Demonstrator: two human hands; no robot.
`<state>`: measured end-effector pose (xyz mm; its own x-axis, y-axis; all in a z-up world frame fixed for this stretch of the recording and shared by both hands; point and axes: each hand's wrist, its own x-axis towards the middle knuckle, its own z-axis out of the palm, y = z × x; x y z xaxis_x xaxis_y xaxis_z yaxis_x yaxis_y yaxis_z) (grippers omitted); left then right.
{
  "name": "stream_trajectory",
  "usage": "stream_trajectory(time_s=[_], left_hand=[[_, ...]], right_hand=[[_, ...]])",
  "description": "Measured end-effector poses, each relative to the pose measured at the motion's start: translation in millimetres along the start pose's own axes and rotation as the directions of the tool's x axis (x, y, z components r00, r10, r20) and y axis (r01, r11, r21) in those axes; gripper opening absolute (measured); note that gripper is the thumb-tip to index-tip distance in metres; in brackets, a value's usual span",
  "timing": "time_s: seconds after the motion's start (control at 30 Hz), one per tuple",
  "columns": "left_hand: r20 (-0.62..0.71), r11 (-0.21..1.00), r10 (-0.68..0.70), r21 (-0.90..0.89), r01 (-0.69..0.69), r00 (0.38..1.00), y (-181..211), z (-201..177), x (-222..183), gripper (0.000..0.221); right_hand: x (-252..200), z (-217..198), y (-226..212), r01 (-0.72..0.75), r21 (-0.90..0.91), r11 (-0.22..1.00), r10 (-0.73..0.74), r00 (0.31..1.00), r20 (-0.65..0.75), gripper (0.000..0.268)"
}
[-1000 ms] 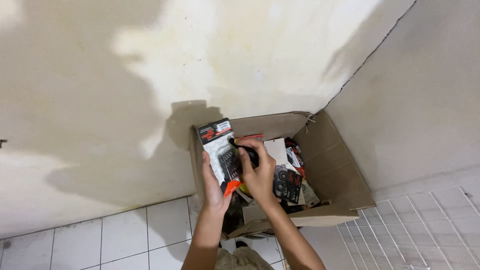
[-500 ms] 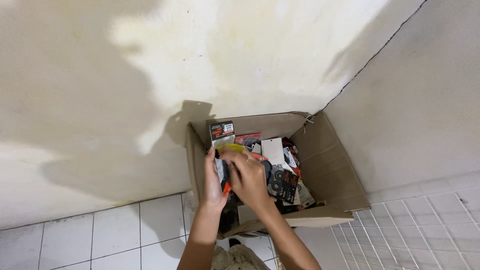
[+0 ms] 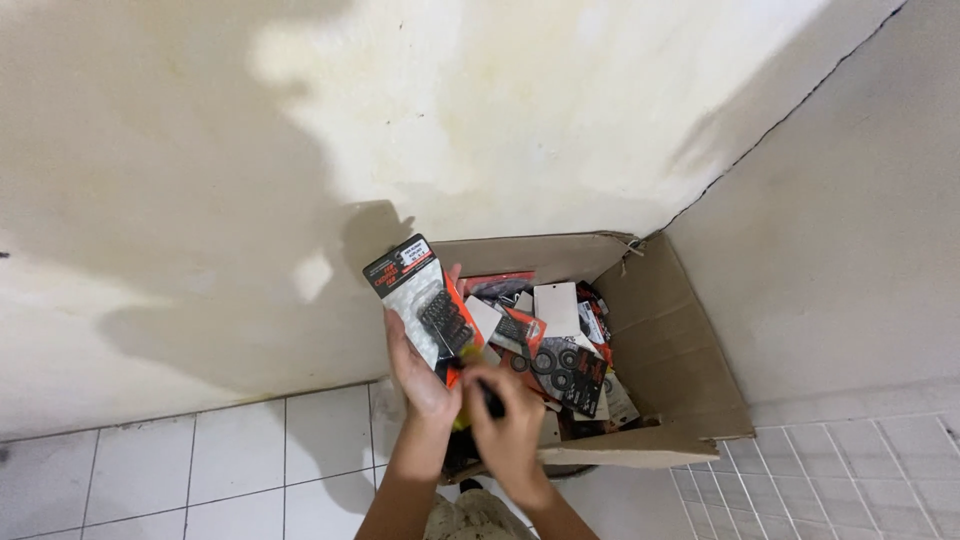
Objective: Cleaning motorcycle parts with a cloth and hanging them on a wire storage rack.
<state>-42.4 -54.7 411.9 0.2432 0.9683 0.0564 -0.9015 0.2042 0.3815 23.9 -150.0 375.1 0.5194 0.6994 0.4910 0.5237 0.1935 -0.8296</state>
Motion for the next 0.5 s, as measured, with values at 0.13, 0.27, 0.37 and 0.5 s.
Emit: stream_trajectory(time_s=[0.13, 0.27, 0.37, 0.5], left_hand=[[0.02, 0.999, 0.002, -0.033, -0.001, 1.0, 5.2, 1.2, -0.2, 0.067], [0.101, 0.998, 0.061, -0.037, -0.058, 0.993, 7.2, 7.7, -0.8, 0.064], [0.06, 1.0, 0.007, -0.017, -0.006, 0.998, 12.6, 11.0, 1.5, 0.064], [0.019, 0.997, -0.042, -0.07, 0.044, 0.999, 26.0, 23.4, -3.9, 0.063]], right_hand=[[-8.3, 1.0, 18.1, 0.176, -0.047, 0.983, -0.17, 0.98, 0.105, 0.015], [7.3, -7.2, -19.4, 0.086, -0.131, 0.988, -0.083, 0.996, 0.028, 0.017], [-0.9, -3.5, -23.7, 0.186, 0.016, 0.982, -0.187, 0.973, 0.137, 0.017], [22.5, -17.6, 2.9, 0.15, 0.022, 0.988, -0.152, 0.974, 0.167, 0.017]])
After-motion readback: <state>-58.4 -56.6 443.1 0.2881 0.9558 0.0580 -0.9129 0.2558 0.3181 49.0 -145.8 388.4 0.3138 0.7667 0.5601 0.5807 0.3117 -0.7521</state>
